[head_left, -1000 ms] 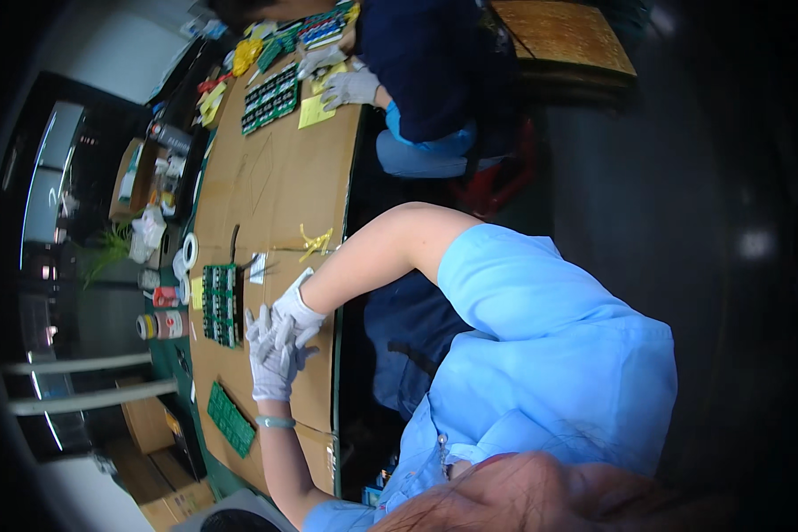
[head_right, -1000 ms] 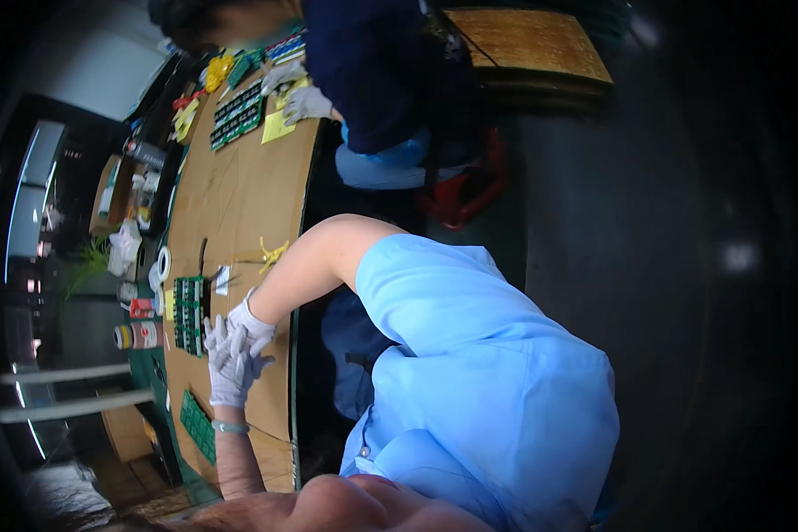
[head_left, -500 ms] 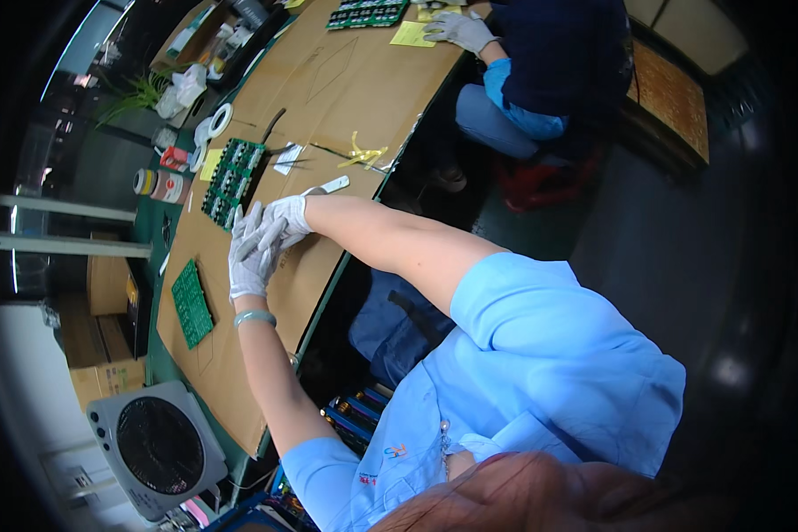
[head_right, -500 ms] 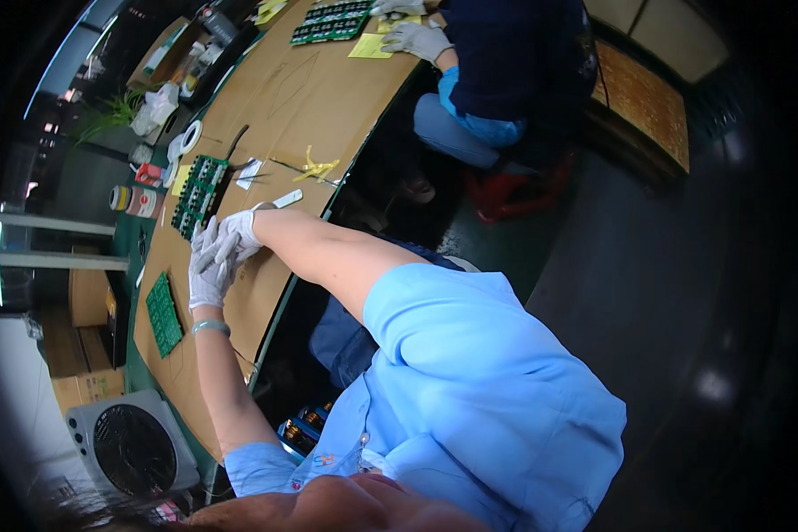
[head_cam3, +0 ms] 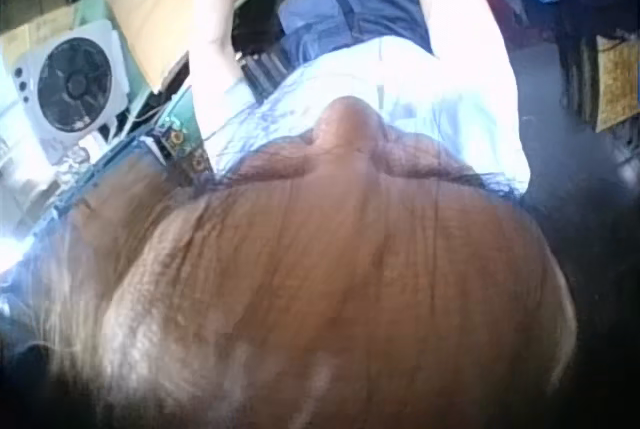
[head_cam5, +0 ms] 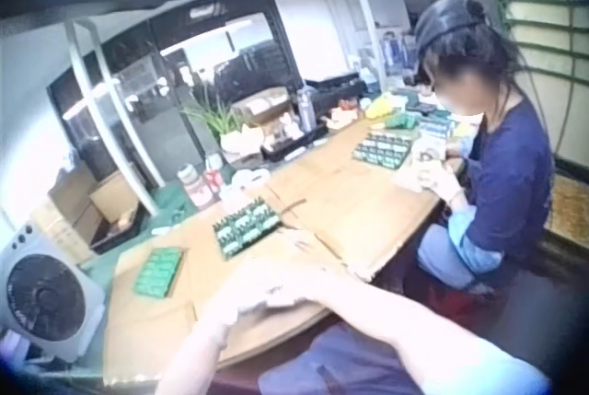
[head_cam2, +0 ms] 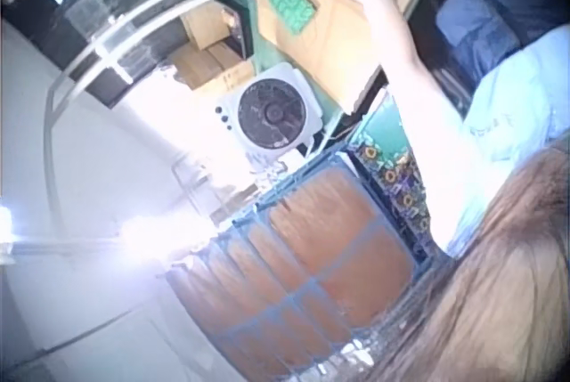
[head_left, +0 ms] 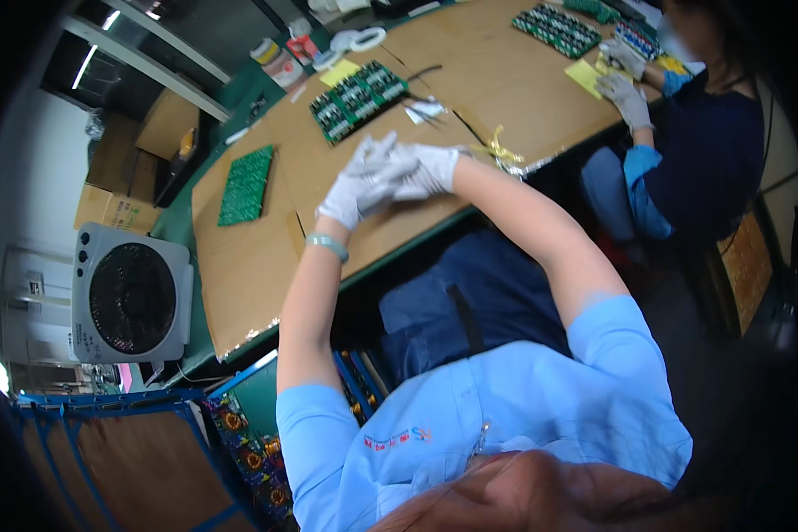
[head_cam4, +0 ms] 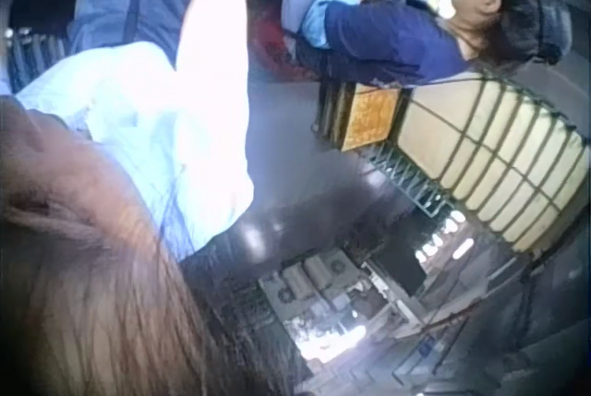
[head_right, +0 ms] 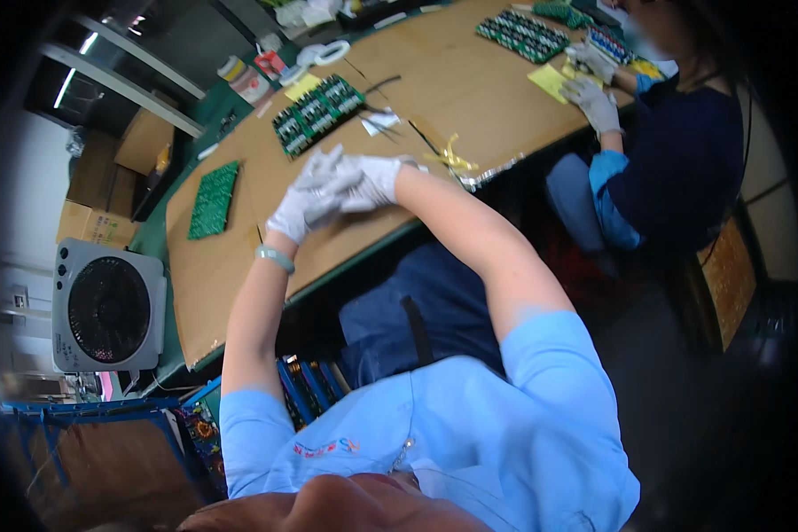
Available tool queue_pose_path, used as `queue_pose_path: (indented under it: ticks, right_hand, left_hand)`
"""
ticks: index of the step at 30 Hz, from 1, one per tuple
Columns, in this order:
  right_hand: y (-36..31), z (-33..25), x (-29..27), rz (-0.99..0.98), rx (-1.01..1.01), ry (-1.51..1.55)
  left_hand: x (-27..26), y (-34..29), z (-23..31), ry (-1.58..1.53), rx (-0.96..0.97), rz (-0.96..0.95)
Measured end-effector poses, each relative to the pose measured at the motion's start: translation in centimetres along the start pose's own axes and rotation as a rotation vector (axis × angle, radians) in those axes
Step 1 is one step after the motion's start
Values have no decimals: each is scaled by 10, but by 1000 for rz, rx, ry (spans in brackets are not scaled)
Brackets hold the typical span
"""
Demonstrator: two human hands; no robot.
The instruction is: The person holds a green circuit board with both hands, rotating it to view both sides and the edges. They use a small metal tool to point at or touch specific components on the board. The person then places the board down and picks up another one to repeat the inspection process.
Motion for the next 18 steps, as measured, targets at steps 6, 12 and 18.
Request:
queue_pose_path:
  ticks: [6,12,18]
  right_hand:
    - [-2,-63,-25,49,-27,-125]
    - [-33,-80,-40,498,545,223]
    - [-44,-115,49,312,771,1110]
  left_hand:
    - [-47,-53,13,-503,-459,134]
    - [-45,-125,13,-1117,-699,696]
    - [5,-107,83,-1552,-643,475]
Point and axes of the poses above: each hand's wrist, its own y-axis towards the middle knuckle, its own x-axis out of the palm, z = x × y, the point moved 9 cm from there along y, towards the middle knuckle, and after that the axes turned 2 degrees about -x, right-handed, at the moved point
